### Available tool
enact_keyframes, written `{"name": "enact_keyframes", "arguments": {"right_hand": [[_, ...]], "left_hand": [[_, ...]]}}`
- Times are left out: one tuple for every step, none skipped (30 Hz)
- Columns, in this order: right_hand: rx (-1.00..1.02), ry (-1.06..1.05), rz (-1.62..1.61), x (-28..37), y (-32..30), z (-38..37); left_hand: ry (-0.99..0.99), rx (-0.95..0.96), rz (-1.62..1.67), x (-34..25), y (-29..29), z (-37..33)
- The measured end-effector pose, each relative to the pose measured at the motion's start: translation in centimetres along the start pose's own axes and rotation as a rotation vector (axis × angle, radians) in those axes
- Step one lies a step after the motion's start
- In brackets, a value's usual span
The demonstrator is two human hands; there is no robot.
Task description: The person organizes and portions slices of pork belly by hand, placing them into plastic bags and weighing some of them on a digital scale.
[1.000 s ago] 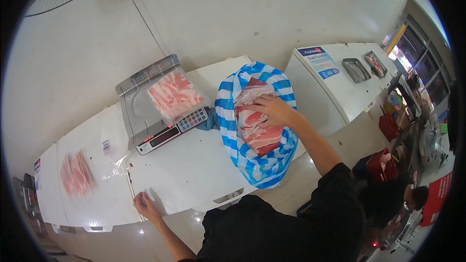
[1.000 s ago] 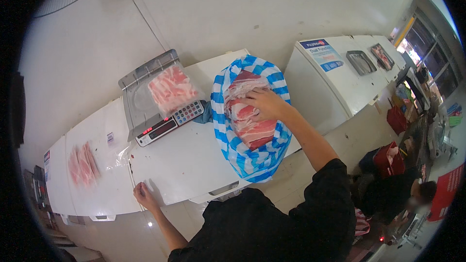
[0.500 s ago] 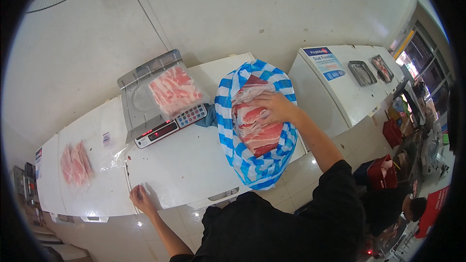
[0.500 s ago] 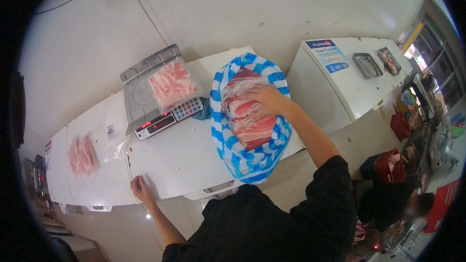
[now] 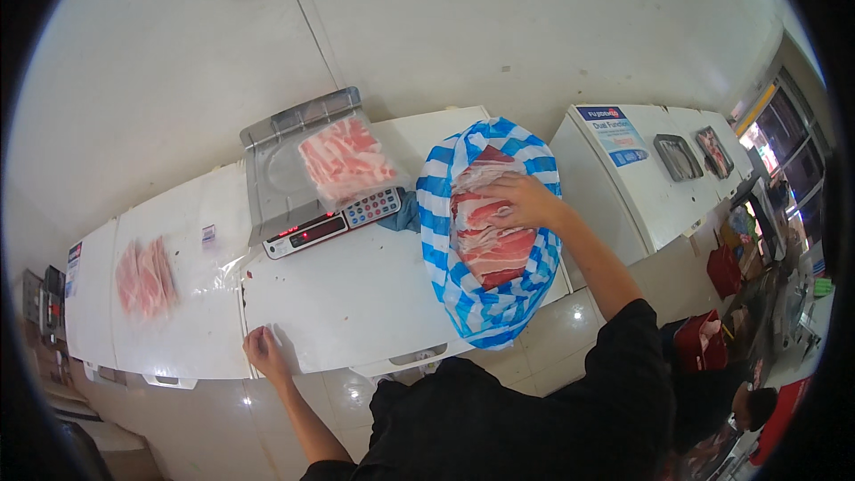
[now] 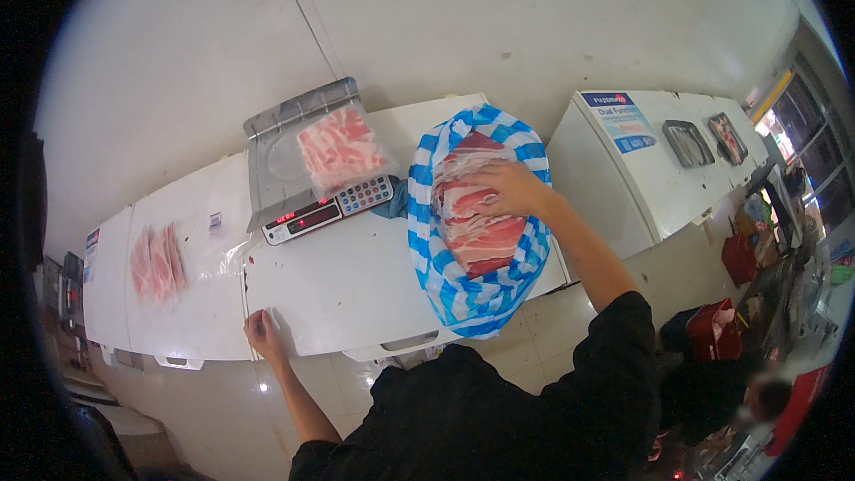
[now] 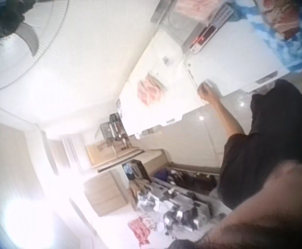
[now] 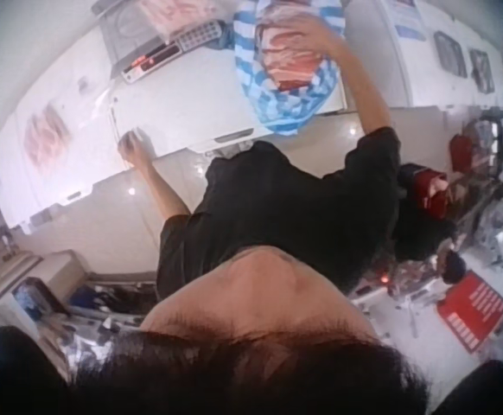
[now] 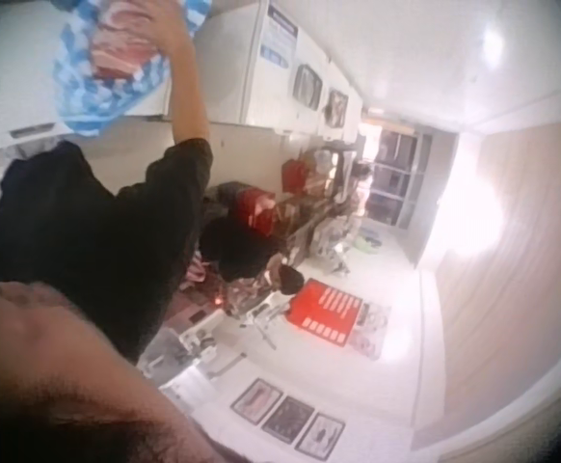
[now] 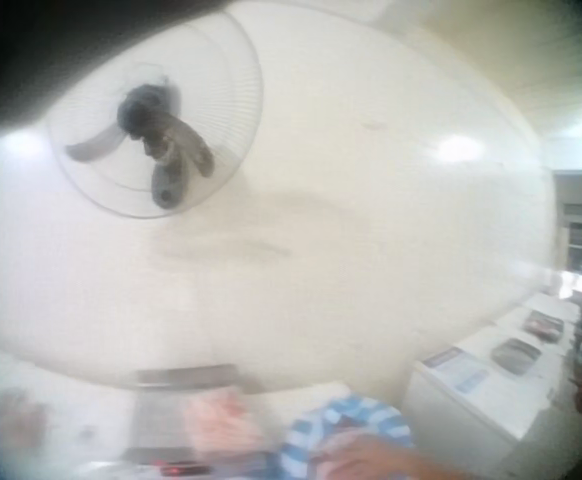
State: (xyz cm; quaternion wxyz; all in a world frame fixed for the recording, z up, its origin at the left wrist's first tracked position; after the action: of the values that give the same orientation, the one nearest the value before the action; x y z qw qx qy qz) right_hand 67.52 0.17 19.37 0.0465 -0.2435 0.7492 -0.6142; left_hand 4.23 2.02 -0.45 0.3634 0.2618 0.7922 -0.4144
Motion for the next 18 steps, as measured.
{"name": "enact_keyframes", "arguments": {"right_hand": [[-0.006,-0.001,0.014,0.3,-0.1,-0.1],[-0.012,-0.002,0.027,0.6,-0.3,-0.2],[0.004,0.003,0.03,0.8,-0.3,-0.4],[0.021,0.007,0.033,1.1,-0.3,-0.5],[0.037,0.012,0.036,1.2,-0.2,-0.6],[0.065,-0.003,0.061,1.3,0.2,-0.6],[0.092,-0.018,0.086,1.1,0.5,-0.6],[0.12,-0.033,0.111,1.1,0.7,-0.7],[0.189,-0.031,0.126,1.1,0.9,-1.2],[0.259,-0.029,0.14,1.3,0.9,-1.7],[0.328,-0.028,0.155,1.3,1.0,-2.2],[0.342,-0.052,0.119,1.2,1.0,-2.5],[0.357,-0.077,0.083,1.0,1.0,-2.5],[0.371,-0.103,0.047,0.8,0.9,-2.5],[0.375,-0.089,0.004,0.8,0.6,-2.7],[0.379,-0.075,-0.04,0.9,0.0,-2.9],[0.383,-0.061,-0.084,0.9,-0.3,-3.0],[0.365,-0.023,-0.135,0.3,-0.4,-2.8]], "left_hand": [[0.009,-0.004,-0.011,-0.2,-0.1,0.0],[-0.003,0.003,-0.012,-0.2,-0.1,0.1],[-0.012,0.009,-0.012,-0.2,-0.1,0.1],[-0.022,0.016,-0.013,-0.2,-0.1,0.1],[-0.016,0.007,-0.015,-0.3,-0.2,0.1],[-0.008,0.002,-0.014,-0.7,-0.2,0.1],[0.0,-0.002,-0.013,-1.0,-0.2,0.1],[-0.003,0.006,-0.007,-0.7,-0.1,0.2],[-0.005,0.006,-0.004,-0.3,-0.3,0.0],[-0.008,0.007,-0.001,0.2,-0.3,0.0],[-0.002,0.009,0.005,0.5,-0.2,0.0],[0.005,0.013,0.014,0.5,-0.1,-0.1],[0.012,0.017,0.021,0.5,0.0,-0.1],[0.017,0.011,0.026,0.5,-0.1,-0.2],[0.016,0.005,0.029,0.2,-0.1,0.0],[0.015,-0.001,0.032,0.0,-0.2,0.1],[0.013,-0.007,0.017,-0.1,-0.4,-0.1],[0.008,-0.007,0.006,-0.2,-0.3,0.0]]}}
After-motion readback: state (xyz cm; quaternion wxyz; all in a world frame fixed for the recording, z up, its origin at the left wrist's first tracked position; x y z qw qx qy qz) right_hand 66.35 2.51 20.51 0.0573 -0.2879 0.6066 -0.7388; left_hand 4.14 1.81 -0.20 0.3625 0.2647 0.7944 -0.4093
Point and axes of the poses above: each hand's wrist, its own z-axis away from the middle knuckle, its own y-axis out of the palm, x = y × z, the point moved 8 cm from there along -z, towards the middle knuckle, and after that the axes turned 1 degree about -y, right-handed, at the moved point
